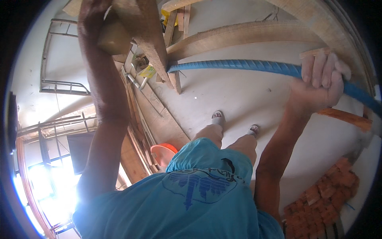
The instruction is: The person uses a crowbar to pry a wooden beam from a larger assembly and then begins prying another beam.
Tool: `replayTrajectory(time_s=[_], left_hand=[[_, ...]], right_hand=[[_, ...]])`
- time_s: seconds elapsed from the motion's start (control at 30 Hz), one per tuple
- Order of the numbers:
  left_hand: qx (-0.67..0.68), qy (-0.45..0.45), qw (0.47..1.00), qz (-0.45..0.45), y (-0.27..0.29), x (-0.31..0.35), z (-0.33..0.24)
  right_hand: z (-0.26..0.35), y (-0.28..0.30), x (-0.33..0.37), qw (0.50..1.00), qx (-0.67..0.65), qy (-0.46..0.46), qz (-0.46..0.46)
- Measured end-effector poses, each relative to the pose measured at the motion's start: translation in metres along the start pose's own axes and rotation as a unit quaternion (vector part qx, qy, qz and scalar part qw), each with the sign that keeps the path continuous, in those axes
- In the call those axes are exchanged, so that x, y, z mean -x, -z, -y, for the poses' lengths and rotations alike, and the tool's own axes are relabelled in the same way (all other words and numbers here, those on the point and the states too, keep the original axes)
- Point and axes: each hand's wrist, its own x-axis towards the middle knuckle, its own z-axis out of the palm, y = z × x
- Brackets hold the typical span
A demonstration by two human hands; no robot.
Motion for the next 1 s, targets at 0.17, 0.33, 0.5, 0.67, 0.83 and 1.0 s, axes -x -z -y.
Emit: replayTrajectory(time_s=[0.17, 0.33, 0.5, 0.67, 0.83, 1.0], left_hand=[[0.003, 0.009, 1.000, 0.007, 0.010, 0.000, -0.003], [-0.004, 0.002, 1.000, 0.005, 0.004, -0.004, 0.002], [-0.031, -0.036, 0.999, -0.007, 0.005, -0.007, 0.005], [0.061, 0.048, 0.997, 0.008, -0.008, -0.023, -0.010], [-0.054, 0.038, 0.998, -0.007, -0.003, -0.011, 0.010], [-0.021, 0.031, 0.999, -0.008, 0.001, -0.014, 0.002]], right_hand=[[0.008, 0.108, 0.058, 0.982, -0.040, -0.021, -0.182], [0.016, 0.054, 0.051, 0.989, -0.001, -0.009, -0.149], [0.022, -0.048, 0.024, 0.999, 0.050, -0.002, -0.002], [-0.006, -0.158, -0.022, 0.982, 0.066, -0.037, 0.173], [-0.036, -0.157, -0.043, 0.973, -0.025, -0.039, 0.227], [-0.010, -0.102, -0.039, 0.975, 0.058, 0.031, 0.213]])
